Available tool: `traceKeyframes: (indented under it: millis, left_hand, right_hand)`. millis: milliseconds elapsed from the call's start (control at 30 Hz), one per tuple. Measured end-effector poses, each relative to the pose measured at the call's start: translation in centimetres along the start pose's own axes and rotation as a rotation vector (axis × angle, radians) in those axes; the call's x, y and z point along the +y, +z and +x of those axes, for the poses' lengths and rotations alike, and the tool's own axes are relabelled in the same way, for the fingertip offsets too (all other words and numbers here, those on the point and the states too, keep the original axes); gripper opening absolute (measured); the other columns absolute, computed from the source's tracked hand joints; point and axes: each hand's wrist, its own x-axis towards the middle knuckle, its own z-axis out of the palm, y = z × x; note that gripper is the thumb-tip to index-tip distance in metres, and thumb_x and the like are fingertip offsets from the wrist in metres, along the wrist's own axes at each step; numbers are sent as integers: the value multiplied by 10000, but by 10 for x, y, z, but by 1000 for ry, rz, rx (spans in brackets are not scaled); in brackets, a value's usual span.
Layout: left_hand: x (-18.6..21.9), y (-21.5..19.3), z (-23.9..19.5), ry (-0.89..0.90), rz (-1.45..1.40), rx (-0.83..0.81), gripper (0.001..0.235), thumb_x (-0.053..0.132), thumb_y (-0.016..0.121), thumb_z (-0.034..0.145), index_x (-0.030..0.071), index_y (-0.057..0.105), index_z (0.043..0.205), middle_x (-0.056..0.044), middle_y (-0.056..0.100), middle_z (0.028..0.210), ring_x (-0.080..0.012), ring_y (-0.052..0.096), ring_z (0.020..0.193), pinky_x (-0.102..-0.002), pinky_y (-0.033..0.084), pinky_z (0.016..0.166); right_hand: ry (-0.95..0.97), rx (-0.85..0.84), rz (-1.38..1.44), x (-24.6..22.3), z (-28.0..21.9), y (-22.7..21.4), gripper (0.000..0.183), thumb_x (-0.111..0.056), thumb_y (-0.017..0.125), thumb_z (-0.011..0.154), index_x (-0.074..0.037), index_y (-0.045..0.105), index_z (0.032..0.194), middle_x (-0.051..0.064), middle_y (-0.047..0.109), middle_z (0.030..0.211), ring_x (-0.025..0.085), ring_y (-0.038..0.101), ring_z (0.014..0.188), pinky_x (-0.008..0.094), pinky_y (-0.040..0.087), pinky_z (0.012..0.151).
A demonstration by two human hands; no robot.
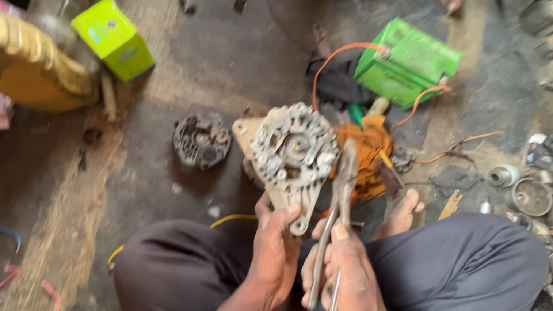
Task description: The person sits on the floor and works on an alternator, using pliers to tap and adjust internal components. They then use a screwdriver to manipulate parts within the assembly, turning the unit over to access different areas.
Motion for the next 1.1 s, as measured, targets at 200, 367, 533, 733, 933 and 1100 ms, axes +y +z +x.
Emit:
traceKeyframes:
  millis: [200,367,533,733,933,1100]
  left_hand:
    - [-3,-7,5,-62,28,83,657,252,630,841,120,338,1415,-122,559,1282,-259,551,1136,-466,452,912]
    - [2,3,2,11,18,30,650,228,642,823,128,376,1407,-84,603,1323,-212,608,1219,-390,494,1014]
    - [4,-2,6,-46,86,38,652,259,624,832,118,356,1409,-111,608,1243,-272,621,1049,-441,470,869]
    - [6,6,13,13,66,10,666,248,634,824,111,362,1417,-75,647,1229,-189,677,1066,-376,505,919]
    - [2,-9,7,-17,92,25,646,240,613,826,95,340,1393,-96,631,1168,-211,654,959,-367,489,810]
    - [0,-5,7,-25,197,85,632,258,599,800,127,373,1376,-81,627,1053,-184,600,739,-332,445,618]
  right_hand:
    - [-583,-63,-65,8,-12,-7,429,-395,338,1086,-24,475,1255,134,647,766,166,592,577,254,435,490]
    - [13,-58,58,-11,2,6,517,-483,235,1021,-35,470,1129,116,604,604,167,566,396,241,377,346]
    - [-527,3,-43,-28,-11,16,503,-502,312,1103,-46,477,1235,125,624,734,156,555,549,253,424,480]
    - [42,20,10,-26,6,14,583,-546,259,992,-32,494,1132,134,614,598,184,562,392,248,331,332]
    - [-504,-1,-139,11,-6,-13,480,-430,399,1086,18,542,1183,150,654,734,181,572,517,258,398,442]
    - [-17,-37,34,-14,9,-9,503,-482,331,1003,-26,486,1151,140,614,602,187,570,390,253,360,339]
